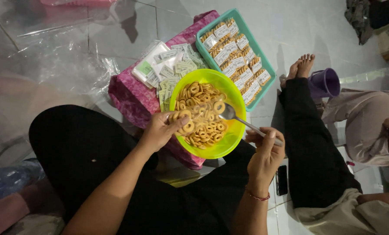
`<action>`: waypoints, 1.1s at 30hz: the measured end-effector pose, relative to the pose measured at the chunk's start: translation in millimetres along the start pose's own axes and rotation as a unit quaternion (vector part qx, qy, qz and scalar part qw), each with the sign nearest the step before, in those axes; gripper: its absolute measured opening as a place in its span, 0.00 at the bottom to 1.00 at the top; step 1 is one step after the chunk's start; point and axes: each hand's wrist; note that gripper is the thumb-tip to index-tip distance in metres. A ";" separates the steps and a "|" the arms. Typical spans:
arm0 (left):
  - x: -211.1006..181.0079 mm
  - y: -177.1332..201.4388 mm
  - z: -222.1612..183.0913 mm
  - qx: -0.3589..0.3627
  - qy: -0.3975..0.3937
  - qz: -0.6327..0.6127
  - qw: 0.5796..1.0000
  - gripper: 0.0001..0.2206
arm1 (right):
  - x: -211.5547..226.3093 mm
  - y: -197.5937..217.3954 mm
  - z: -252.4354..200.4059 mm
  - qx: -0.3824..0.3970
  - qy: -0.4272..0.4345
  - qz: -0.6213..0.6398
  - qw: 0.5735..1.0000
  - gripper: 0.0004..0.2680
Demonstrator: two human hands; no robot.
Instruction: Manually packing ring-shaped snacks from a bowl into small plastic bags using hands and a spoon.
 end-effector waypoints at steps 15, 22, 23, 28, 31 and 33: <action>42.6 10.5 3.6 0.011 0.033 -0.088 0.995 0.15 | 19.1 15.0 -6.4 0.178 0.158 -0.139 0.961 0.09; 32.6 13.0 7.7 0.082 0.035 -0.092 0.992 0.14 | 36.4 13.0 -16.5 0.166 0.105 -0.176 0.965 0.05; 31.1 12.2 7.4 0.079 0.037 -0.095 0.992 0.14 | 36.7 12.2 -17.2 0.161 0.123 -0.187 0.961 0.05; 40.2 14.1 4.9 0.040 0.055 -0.122 0.990 0.13 | 21.5 21.9 -18.6 0.056 0.081 -0.135 0.986 0.09; 38.7 13.1 6.0 0.034 0.057 -0.118 0.991 0.13 | 15.6 24.9 -16.3 0.065 0.086 -0.122 0.987 0.09; 35.3 12.1 5.8 0.042 0.054 -0.106 0.992 0.12 | 15.1 22.9 -16.6 0.091 0.094 -0.112 0.985 0.07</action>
Point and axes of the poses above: each hand's wrist, its own z-axis towards the middle knuckle, its own y-axis out of the back of the hand, x = y × z, and after that the axes turned 11 degrees about -y, right-handed
